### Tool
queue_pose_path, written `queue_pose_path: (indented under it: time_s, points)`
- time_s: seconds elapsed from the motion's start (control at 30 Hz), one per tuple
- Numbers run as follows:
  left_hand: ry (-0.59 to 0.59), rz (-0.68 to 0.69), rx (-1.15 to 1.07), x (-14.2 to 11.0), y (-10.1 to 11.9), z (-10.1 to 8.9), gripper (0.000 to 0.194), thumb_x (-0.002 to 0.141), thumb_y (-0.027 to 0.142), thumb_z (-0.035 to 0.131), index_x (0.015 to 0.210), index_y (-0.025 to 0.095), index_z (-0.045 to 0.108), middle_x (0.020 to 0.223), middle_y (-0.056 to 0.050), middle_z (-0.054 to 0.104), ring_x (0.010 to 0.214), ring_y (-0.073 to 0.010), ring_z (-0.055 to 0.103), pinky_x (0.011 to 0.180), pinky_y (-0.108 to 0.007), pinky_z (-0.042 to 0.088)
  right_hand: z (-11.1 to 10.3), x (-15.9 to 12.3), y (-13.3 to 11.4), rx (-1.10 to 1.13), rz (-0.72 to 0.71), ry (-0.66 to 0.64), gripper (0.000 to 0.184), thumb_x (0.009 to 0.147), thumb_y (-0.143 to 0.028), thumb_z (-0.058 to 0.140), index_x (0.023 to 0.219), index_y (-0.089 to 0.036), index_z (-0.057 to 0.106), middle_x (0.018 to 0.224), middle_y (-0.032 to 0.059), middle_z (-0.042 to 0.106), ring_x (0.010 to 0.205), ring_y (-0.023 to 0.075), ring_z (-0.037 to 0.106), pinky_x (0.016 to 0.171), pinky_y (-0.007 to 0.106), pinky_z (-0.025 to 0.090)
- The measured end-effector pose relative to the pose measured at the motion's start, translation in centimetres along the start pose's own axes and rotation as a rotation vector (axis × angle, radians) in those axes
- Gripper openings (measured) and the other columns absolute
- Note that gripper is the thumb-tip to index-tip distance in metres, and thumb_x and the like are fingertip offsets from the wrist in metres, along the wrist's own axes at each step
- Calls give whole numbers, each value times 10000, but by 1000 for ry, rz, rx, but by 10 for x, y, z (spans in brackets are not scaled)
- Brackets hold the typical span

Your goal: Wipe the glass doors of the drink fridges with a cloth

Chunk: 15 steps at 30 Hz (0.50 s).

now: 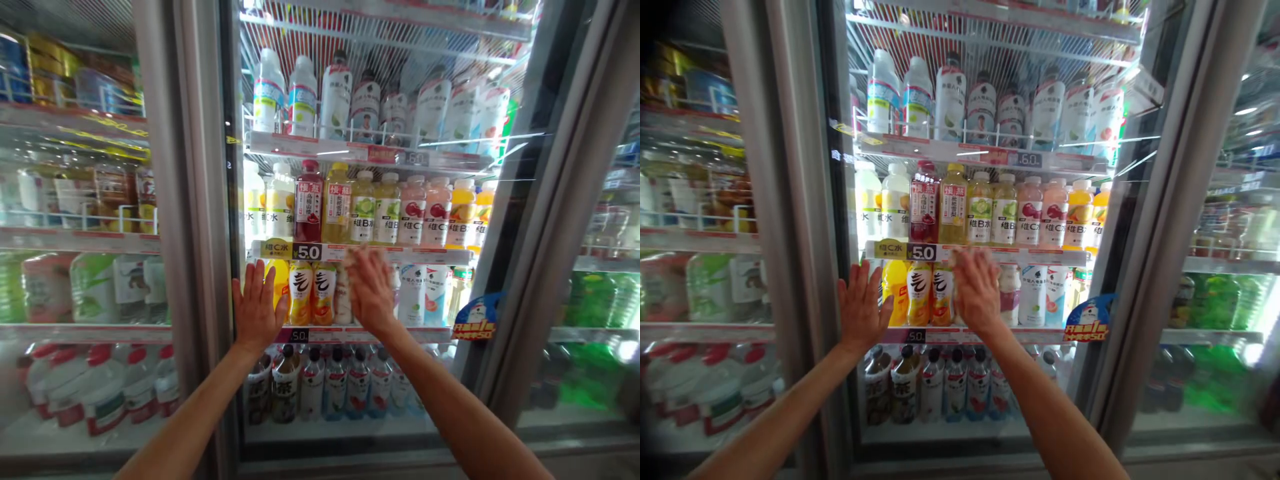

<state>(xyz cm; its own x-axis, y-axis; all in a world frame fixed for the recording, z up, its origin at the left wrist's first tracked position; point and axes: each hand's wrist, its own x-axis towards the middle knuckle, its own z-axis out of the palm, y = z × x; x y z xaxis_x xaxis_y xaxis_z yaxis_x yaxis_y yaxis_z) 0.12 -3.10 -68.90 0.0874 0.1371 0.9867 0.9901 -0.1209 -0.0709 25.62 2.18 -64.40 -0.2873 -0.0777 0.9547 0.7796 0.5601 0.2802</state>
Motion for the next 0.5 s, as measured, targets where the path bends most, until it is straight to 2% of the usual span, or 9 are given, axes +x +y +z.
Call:
queue_pose_path:
  time_s: [0.07,0.1,0.2,0.27,0.3,0.4,0.43,0.47,0.5]
  points:
    - [-4,12,11,0,0,0,707,838,272,472,1428,217,87,1488,-97,153,1382,-239,110,1115,-482,92,-3,1,3,2,-91,-60,520,831,-199,435,1329,-340,377,1399,-17,387,1338,211,275,1087,453,271]
    - [-7,16,15,0,0,-1,710,837,269,472,1429,215,83,1489,-97,150,1382,-241,111,1113,-485,98,-7,4,14,-27,-21,-1,508,834,-202,425,1326,-323,387,1405,-7,377,1333,223,283,1083,472,268]
    - [1,21,17,0,0,0,721,832,263,475,1429,218,72,1490,-94,146,1380,-249,121,1109,-498,103,-13,18,54,-128,392,316,475,851,-212,361,1322,-216,416,1433,66,317,1322,284,289,1048,550,274]
    - [14,16,16,0,0,1,727,828,261,483,1428,225,74,1490,-90,148,1379,-251,127,1108,-502,103,-13,24,58,-137,483,399,477,855,-213,345,1327,-190,410,1442,85,292,1326,295,275,1045,571,267]
    - [21,15,13,0,0,1,727,827,261,485,1428,228,78,1490,-88,152,1379,-250,129,1109,-502,104,-12,25,53,-115,425,361,483,853,-209,353,1334,-203,398,1447,76,287,1336,288,255,1054,566,260]
    - [34,23,-1,1,0,1,720,827,260,488,1426,232,91,1489,-84,163,1379,-244,128,1111,-499,104,-11,22,35,-10,35,51,520,838,-183,401,1345,-292,366,1439,11,316,1355,227,230,1090,490,257]
    - [35,25,-4,2,0,1,718,827,258,489,1426,233,93,1489,-83,164,1380,-241,127,1112,-497,104,-13,21,37,3,-29,-7,525,835,-178,410,1341,-311,367,1430,-1,334,1352,213,239,1094,470,262]
    - [34,27,-5,2,0,1,718,828,255,490,1426,234,94,1489,-81,163,1380,-239,126,1112,-495,104,-16,21,45,-1,-11,-16,523,838,-179,406,1342,-311,365,1427,1,339,1350,211,247,1093,471,260]
    - [32,27,-5,2,0,1,718,828,251,490,1426,235,94,1490,-79,160,1381,-236,125,1113,-493,104,-21,22,57,-23,89,42,511,846,-186,389,1346,-291,364,1429,20,334,1347,222,252,1087,493,255]
